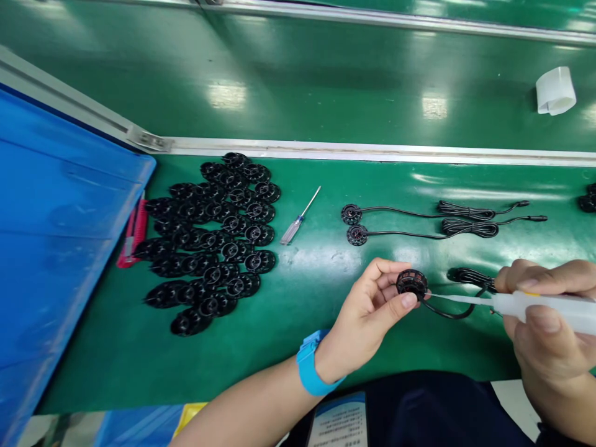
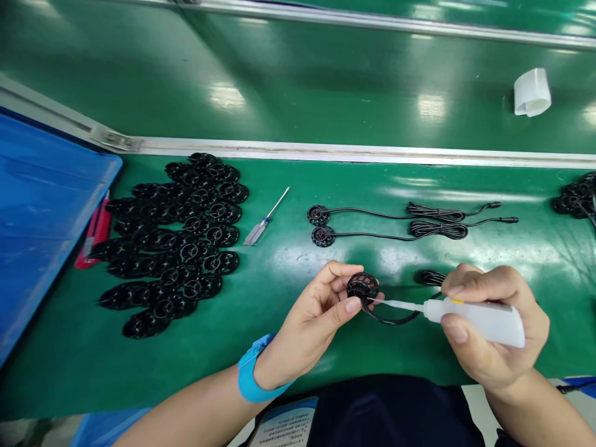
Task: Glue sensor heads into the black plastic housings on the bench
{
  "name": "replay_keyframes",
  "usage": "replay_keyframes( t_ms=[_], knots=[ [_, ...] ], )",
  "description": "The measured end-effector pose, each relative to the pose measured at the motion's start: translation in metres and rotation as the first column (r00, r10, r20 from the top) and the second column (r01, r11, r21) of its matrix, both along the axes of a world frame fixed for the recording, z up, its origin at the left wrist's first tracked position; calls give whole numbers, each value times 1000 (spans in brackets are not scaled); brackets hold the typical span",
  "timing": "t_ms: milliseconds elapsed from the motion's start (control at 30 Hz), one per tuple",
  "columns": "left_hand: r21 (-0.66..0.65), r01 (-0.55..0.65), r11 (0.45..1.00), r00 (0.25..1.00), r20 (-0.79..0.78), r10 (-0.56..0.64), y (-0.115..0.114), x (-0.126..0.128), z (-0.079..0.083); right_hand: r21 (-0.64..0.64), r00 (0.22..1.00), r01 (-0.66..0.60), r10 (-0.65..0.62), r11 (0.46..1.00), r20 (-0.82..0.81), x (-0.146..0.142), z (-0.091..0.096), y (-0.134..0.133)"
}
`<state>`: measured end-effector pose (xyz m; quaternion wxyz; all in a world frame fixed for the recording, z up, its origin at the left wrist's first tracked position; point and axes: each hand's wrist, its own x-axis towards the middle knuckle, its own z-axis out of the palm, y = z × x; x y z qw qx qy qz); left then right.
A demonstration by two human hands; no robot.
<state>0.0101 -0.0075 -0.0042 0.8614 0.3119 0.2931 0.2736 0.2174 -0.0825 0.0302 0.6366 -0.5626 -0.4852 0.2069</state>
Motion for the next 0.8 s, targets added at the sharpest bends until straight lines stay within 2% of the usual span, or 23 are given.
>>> replay_keyframes(
  t_ms=[67,133,233,367,467,567,600,667,800],
  knots=[
    [-3,2,1000,1000,-2,-2,0,0,0,55,991,32,-25,998,-131,0,2,6],
    [-11,5,1000,1000,-4,-5,0,1,1,54,967,24,-9,998,-256,1,4,13],
    [-21,6,1000,1000,-7,-6,1,1,1,-5,921,-19,15,1000,-389,5,5,18],
    [-21,3,1000,1000,4,-3,2,1,2,-113,889,10,-61,994,-454,13,5,26],
    [-23,-10,1000,1000,-8,10,1,1,3,-191,941,-18,-48,981,-334,24,-1,45],
    [-8,-30,1000,999,-35,30,0,2,4,-267,994,-77,54,961,-91,35,-15,83],
    [-3,-34,999,998,-44,33,0,3,4,-289,993,-111,114,951,-6,39,-21,98],
    [4,-38,999,997,-62,38,0,3,3,-310,981,-156,185,938,65,43,-34,131],
    [24,-48,999,996,-80,50,0,3,2,-340,951,-182,253,923,178,40,-55,185]
  ],
)
